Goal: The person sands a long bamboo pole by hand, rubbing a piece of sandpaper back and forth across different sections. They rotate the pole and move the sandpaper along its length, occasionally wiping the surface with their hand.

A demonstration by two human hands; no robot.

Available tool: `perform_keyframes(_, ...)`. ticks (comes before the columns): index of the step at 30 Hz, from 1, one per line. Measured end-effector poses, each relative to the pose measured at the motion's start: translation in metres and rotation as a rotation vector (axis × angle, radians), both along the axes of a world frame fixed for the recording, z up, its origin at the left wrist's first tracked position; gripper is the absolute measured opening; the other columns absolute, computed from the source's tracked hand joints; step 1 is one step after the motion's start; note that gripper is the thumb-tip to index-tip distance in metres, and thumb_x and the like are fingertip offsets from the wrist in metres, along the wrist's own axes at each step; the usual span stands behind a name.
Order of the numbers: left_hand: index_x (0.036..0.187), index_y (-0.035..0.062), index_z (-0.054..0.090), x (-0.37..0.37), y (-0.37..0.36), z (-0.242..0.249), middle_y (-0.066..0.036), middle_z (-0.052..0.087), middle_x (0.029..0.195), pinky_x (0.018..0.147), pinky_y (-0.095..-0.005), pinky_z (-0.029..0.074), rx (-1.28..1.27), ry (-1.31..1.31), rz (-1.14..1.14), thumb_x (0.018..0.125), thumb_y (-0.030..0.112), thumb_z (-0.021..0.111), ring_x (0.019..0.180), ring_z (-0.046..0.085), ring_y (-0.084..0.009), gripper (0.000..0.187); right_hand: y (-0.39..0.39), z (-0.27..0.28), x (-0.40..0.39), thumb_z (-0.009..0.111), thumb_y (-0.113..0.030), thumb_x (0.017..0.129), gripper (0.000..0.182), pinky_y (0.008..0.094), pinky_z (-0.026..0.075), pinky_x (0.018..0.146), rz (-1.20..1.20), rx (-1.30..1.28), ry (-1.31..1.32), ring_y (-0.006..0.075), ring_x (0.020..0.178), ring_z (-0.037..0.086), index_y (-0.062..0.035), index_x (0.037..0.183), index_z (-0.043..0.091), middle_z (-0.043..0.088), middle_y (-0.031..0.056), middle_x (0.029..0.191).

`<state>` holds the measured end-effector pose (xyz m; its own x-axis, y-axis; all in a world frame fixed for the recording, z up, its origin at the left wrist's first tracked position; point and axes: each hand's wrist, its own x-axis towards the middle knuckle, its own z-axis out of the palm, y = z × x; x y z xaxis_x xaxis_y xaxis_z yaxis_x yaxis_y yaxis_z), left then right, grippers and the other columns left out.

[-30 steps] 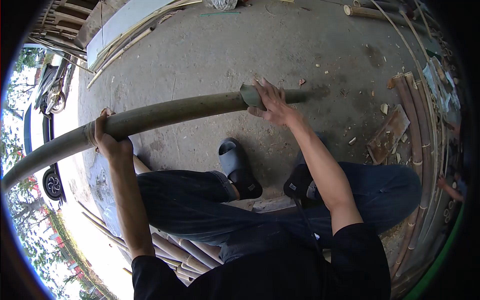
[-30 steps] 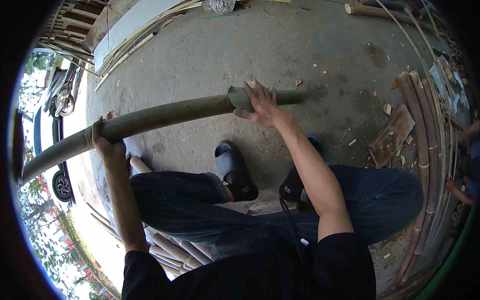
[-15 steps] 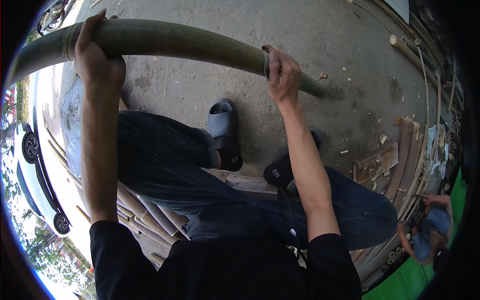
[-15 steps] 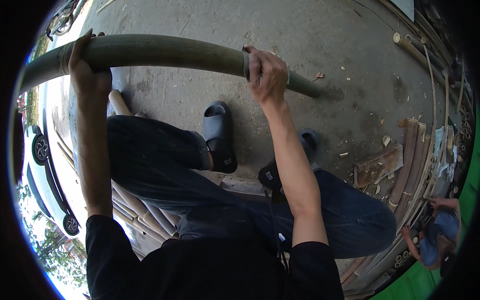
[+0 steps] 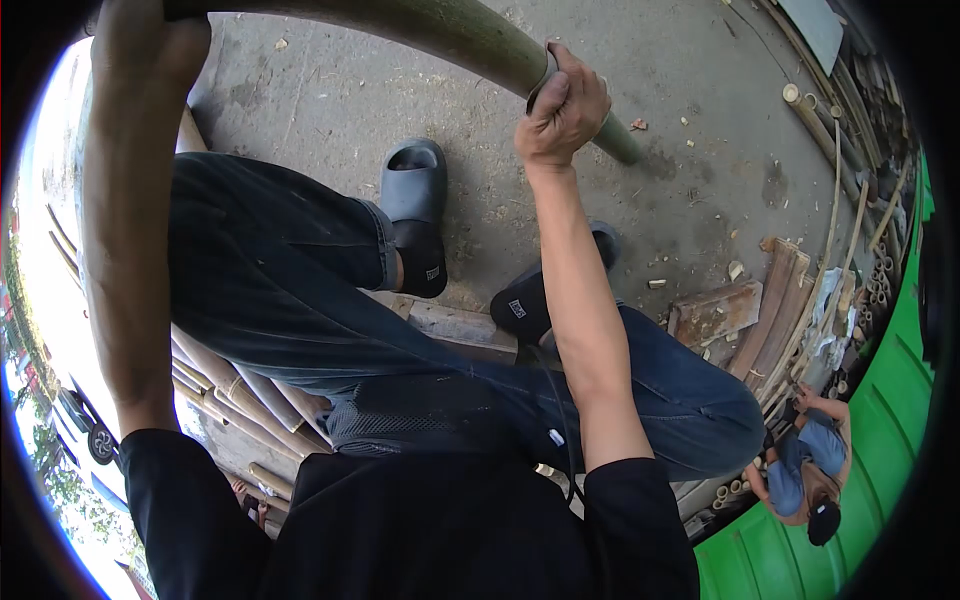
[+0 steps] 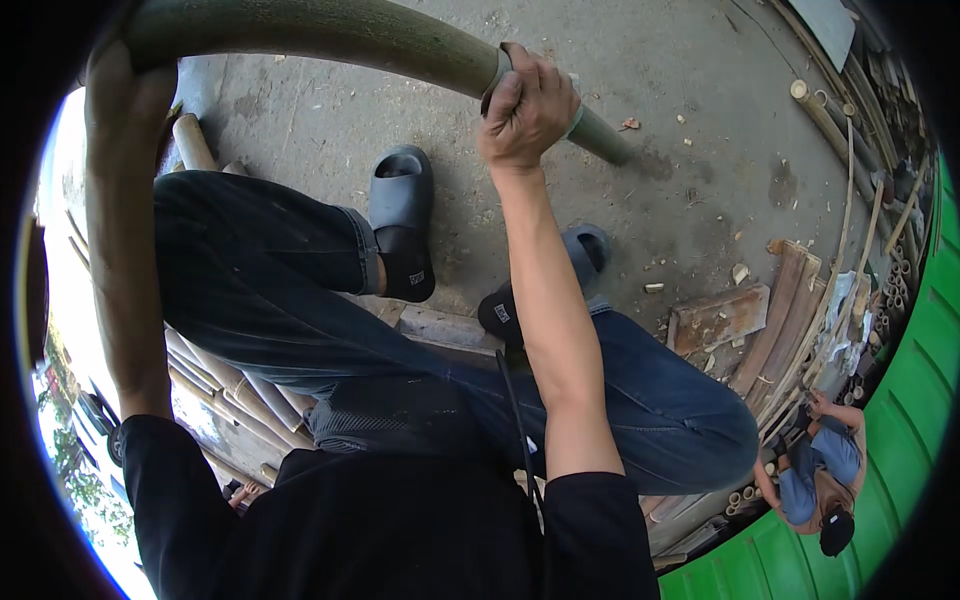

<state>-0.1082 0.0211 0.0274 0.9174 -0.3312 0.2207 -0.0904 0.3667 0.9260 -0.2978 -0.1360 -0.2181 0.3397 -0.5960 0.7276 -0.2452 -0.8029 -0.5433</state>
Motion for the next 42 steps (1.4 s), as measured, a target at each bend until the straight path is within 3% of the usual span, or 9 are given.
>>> perform_keyframes(7, 0.099, 0.0043, 0.061, -0.003, 0.002, -0.001, -0.007, 0.061, 0.085, 0.080, -0.0333, 0.051, -0.027, -0.009, 0.038, 0.083, 0.015, 0.077, 0.079, 0.062, -0.0204, 0.025, -0.053, -0.075, -0.077, 0.023, -0.042, 0.110, 0.052, 0.0435, 0.045, 0.084, 0.006, 0.078, 0.145, 0.0276, 0.090, 0.066, -0.0122, 0.107, 0.065, 0.069, 0.0040, 0.091)
perform_keyframes(15, 0.106, 0.0078, 0.061, -0.027, -0.009, 0.005, -0.006, 0.061, 0.092, 0.085, -0.0353, 0.051, -0.158, -0.192, 0.037, 0.080, 0.016, 0.072, 0.088, 0.062, -0.0209, 0.029, 0.017, -0.002, 0.001, 0.030, -0.043, 0.106, 0.048, 0.0450, 0.037, 0.096, -0.045, -0.020, -0.116, 0.0278, 0.105, 0.058, -0.0131, 0.117, 0.065, 0.064, 0.0065, 0.112)
perform_keyframes(19, 0.109, 0.0107, 0.060, -0.024, -0.006, 0.006, -0.008, 0.062, 0.096, 0.091, -0.0401, 0.051, -0.100, -0.180, 0.081, 0.080, 0.018, 0.072, 0.093, 0.061, -0.0241, 0.032, -0.022, -0.064, -0.057, 0.026, -0.042, 0.106, 0.050, 0.0469, 0.039, 0.095, -0.209, 0.078, -0.019, 0.0295, 0.097, 0.062, -0.0113, 0.110, 0.066, 0.068, 0.0064, 0.098)
perform_keyframes(20, 0.108, -0.0093, 0.065, 0.050, 0.019, -0.004, -0.023, 0.067, 0.106, 0.103, -0.0453, 0.050, -0.090, 0.145, 0.084, 0.091, 0.008, 0.064, 0.106, 0.066, -0.0358, 0.024, -0.029, -0.070, -0.068, 0.026, -0.042, 0.106, 0.050, 0.0469, 0.039, 0.095, -0.217, 0.073, -0.026, 0.0295, 0.097, 0.062, -0.0113, 0.110, 0.066, 0.068, 0.0064, 0.098)
perform_keyframes(23, 0.107, -0.0108, 0.065, 0.047, 0.018, -0.008, -0.025, 0.066, 0.106, 0.105, -0.0485, 0.048, -0.093, 0.016, 0.100, 0.089, 0.006, 0.062, 0.107, 0.065, -0.0396, 0.025, -0.029, -0.060, -0.060, 0.026, -0.041, 0.106, 0.051, 0.0464, 0.041, 0.091, -0.116, 0.187, -0.017, 0.0293, 0.090, 0.063, -0.0124, 0.100, 0.068, 0.068, 0.0076, 0.090)
perform_keyframes(29, 0.107, -0.0111, 0.064, 0.024, -0.002, 0.010, -0.026, 0.066, 0.105, 0.107, -0.0502, 0.045, -0.102, 0.099, 0.161, 0.085, 0.009, 0.062, 0.109, 0.063, -0.0414, 0.030, 0.013, 0.014, 0.005, 0.034, -0.042, 0.103, 0.044, 0.0409, 0.043, 0.085, -0.115, -0.015, -0.160, 0.0271, 0.084, 0.064, -0.0153, 0.097, 0.069, 0.070, 0.0036, 0.089)
perform_keyframes(35, 0.112, -0.0107, 0.059, 0.027, 0.014, 0.002, -0.024, 0.064, 0.104, 0.107, -0.0489, 0.043, -0.090, 0.211, 0.040, 0.080, 0.014, 0.059, 0.106, 0.063, -0.0376, 0.040, -0.052, -0.073, -0.085, 0.034, -0.045, 0.102, 0.053, 0.0417, 0.047, 0.069, -0.164, 0.226, 0.062, 0.0239, 0.067, 0.064, -0.0139, 0.084, 0.072, 0.066, 0.0055, 0.071)
perform_keyframes(40, 0.113, -0.0094, 0.058, 0.036, 0.023, -0.002, -0.024, 0.065, 0.105, 0.105, -0.0490, 0.042, -0.060, 0.172, -0.122, 0.074, 0.023, 0.061, 0.107, 0.061, -0.0380, 0.051, -0.025, 0.020, -0.039, 0.037, -0.044, 0.101, 0.053, 0.0440, 0.052, 0.066, 0.151, 0.616, 0.407, 0.0310, 0.074, 0.070, -0.0098, 0.088, 0.076, 0.072, 0.0115, 0.079)
perform_keyframes(42, 0.113, -0.0086, 0.060, 0.036, 0.023, 0.005, -0.024, 0.066, 0.105, 0.105, -0.0479, 0.043, -0.085, 0.213, -0.188, 0.073, 0.023, 0.060, 0.107, 0.062, -0.0376, 0.051, -0.001, 0.063, -0.017, 0.038, -0.045, 0.100, 0.051, 0.0432, 0.053, 0.068, 0.173, 0.457, 0.176, 0.0307, 0.075, 0.070, -0.0116, 0.093, 0.076, 0.072, 0.0118, 0.081)
